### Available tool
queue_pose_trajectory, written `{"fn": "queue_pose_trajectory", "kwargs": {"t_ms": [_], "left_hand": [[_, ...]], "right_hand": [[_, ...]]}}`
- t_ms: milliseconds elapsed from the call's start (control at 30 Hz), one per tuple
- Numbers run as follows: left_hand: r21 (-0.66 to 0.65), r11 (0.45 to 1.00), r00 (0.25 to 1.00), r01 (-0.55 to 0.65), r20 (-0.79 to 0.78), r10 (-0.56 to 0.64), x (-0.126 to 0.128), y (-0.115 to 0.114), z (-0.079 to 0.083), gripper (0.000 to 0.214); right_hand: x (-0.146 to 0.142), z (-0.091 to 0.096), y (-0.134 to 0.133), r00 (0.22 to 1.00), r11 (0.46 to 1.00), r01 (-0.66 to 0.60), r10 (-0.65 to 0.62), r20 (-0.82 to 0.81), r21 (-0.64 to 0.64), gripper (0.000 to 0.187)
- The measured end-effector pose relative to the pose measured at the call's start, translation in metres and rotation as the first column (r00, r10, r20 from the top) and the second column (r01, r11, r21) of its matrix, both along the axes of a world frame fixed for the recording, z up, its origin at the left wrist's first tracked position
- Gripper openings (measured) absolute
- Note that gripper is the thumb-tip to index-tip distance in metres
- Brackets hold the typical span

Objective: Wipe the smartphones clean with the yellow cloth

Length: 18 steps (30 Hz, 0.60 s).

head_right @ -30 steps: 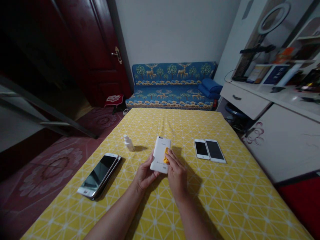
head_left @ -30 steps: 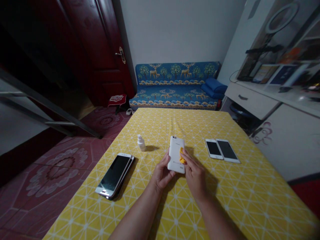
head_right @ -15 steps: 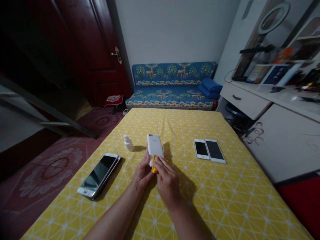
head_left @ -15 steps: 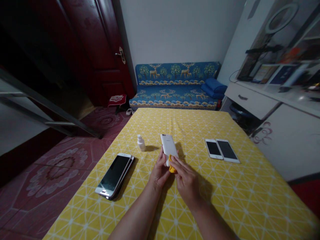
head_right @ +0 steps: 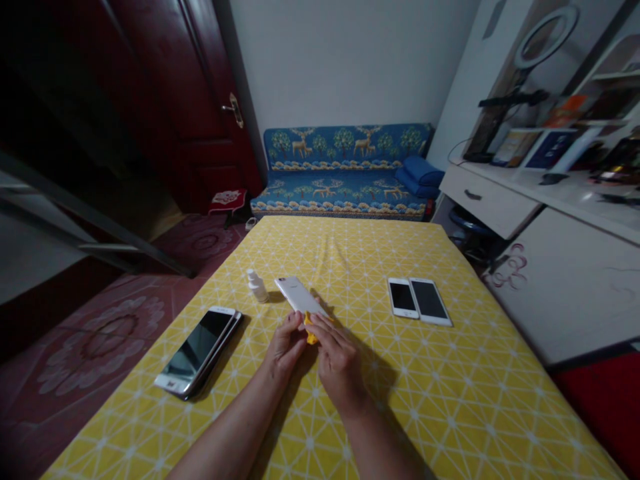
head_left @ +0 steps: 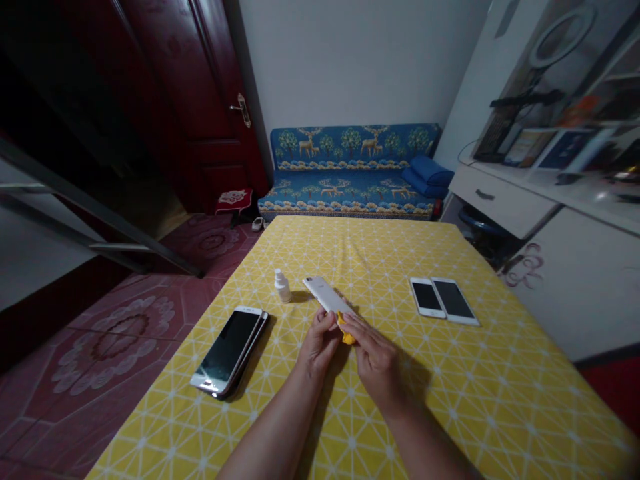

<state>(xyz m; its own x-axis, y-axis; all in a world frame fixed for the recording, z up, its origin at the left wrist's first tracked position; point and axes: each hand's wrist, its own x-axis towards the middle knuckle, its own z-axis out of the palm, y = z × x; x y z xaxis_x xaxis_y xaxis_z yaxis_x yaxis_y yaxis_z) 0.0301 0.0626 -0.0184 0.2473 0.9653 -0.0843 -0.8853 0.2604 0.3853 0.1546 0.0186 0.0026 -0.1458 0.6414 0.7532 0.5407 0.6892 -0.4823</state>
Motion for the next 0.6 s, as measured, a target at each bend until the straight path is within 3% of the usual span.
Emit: {"fn": "queue_pose_trajectory", "kwargs": {"t_ms": [167,333,467,600], "left_hand": [[0.005,1.000,1.000,0.001,0.000,-0.001,-0.002,0.001,0.002,0.059],[-0.027,1.000,0.999,0.007,0.036,-0.006,-0.001,0.000,0.005,0.061],[-0.062,0.998,0.998,-0.003,0.059,0.007,0.001,0.001,0.008,0.060],[-0.073,0.997,0.999,-0.003,0.044,0.006,0.003,0.001,0.006,0.060]], "right_hand": [[0.008,-0.008,0.005,0.993,0.993,0.101,-0.105,-0.060,-0.061,0.048],[0.011,-0.016,0.011,0.970,0.974,0.191,-0.206,-0.127,-0.119,0.044],[0.008,-0.014,0.009,0.958,0.972,0.221,-0.231,-0.173,-0.076,0.042],[0.003,-0.006,0.002,0.973,0.985,0.172,-0.169,-0.154,0.002,0.047]]}}
